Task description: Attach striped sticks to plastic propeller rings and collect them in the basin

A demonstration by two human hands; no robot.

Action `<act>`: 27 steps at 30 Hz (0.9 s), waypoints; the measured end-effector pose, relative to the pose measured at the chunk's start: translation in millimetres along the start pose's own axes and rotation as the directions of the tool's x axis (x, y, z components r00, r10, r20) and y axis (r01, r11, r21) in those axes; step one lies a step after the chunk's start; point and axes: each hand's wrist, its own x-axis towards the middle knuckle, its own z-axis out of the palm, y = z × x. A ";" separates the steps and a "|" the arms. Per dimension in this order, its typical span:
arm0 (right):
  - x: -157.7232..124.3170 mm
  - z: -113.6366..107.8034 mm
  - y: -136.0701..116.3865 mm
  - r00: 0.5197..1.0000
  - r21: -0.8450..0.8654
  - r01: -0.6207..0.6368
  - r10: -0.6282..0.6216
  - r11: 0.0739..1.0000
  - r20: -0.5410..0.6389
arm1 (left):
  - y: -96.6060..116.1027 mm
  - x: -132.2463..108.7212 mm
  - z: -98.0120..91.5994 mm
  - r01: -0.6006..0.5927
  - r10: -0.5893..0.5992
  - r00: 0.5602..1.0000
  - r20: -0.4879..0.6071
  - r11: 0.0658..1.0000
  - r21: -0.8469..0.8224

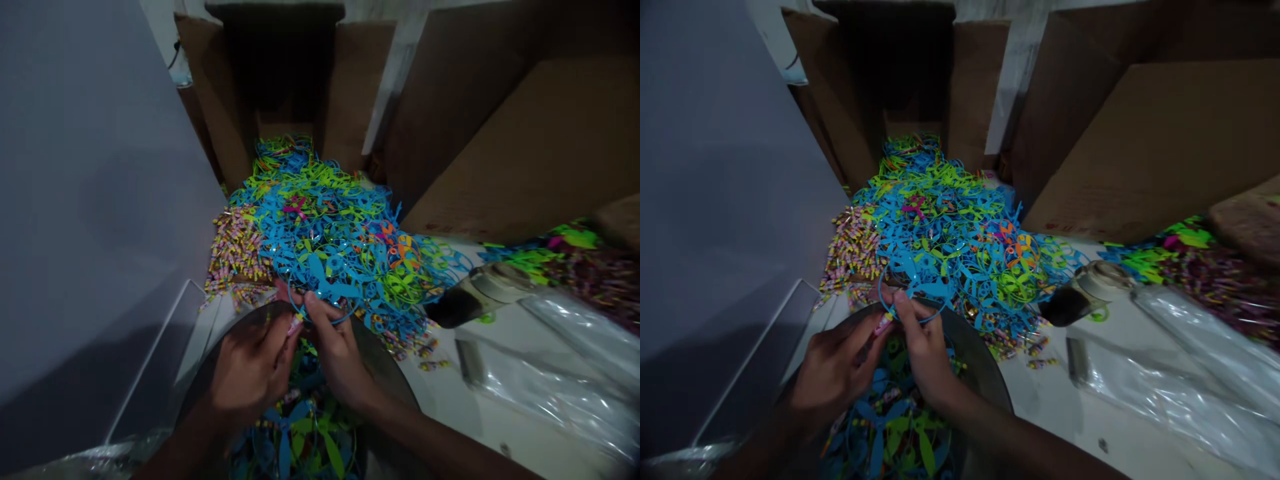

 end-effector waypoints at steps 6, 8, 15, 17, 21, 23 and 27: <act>8.7 -36.0 -31.2 0.946 -0.287 0.222 -0.135 0.932 0.294 | -18.1 -6.1 -2.9 -0.031 0.013 0.969 -0.247 0.997 -0.069; 12.4 -74.5 -41.2 0.921 -0.427 0.353 -0.229 0.832 0.316 | -21.6 -9.3 -6.5 0.010 -0.018 0.944 -0.329 1.000 -0.026; 46.6 -186.0 -15.8 0.919 -0.956 0.177 -0.387 0.234 0.076 | -3.9 0.0 -13.1 0.385 -0.427 0.877 -0.220 0.898 -0.212; 55.0 -191.9 -6.5 0.905 -0.955 0.203 -0.415 0.215 0.099 | -1.5 6.6 -10.7 0.400 -0.438 0.886 -0.152 0.888 -0.226; 62.9 -184.6 -12.4 0.848 -0.950 0.225 -0.524 0.215 0.083 | -8.8 14.5 -6.2 0.425 -0.441 0.898 0.007 0.861 -0.278; 64.3 -176.2 -23.8 0.811 -0.948 0.226 -0.583 0.223 0.056 | -14.4 15.3 -4.5 0.465 -0.462 0.882 0.097 0.816 -0.343; 68.9 -152.0 -43.7 0.700 -0.893 0.239 -0.705 0.382 -0.115 | -21.1 13.2 0.3 0.531 -0.507 0.841 0.191 0.703 -0.473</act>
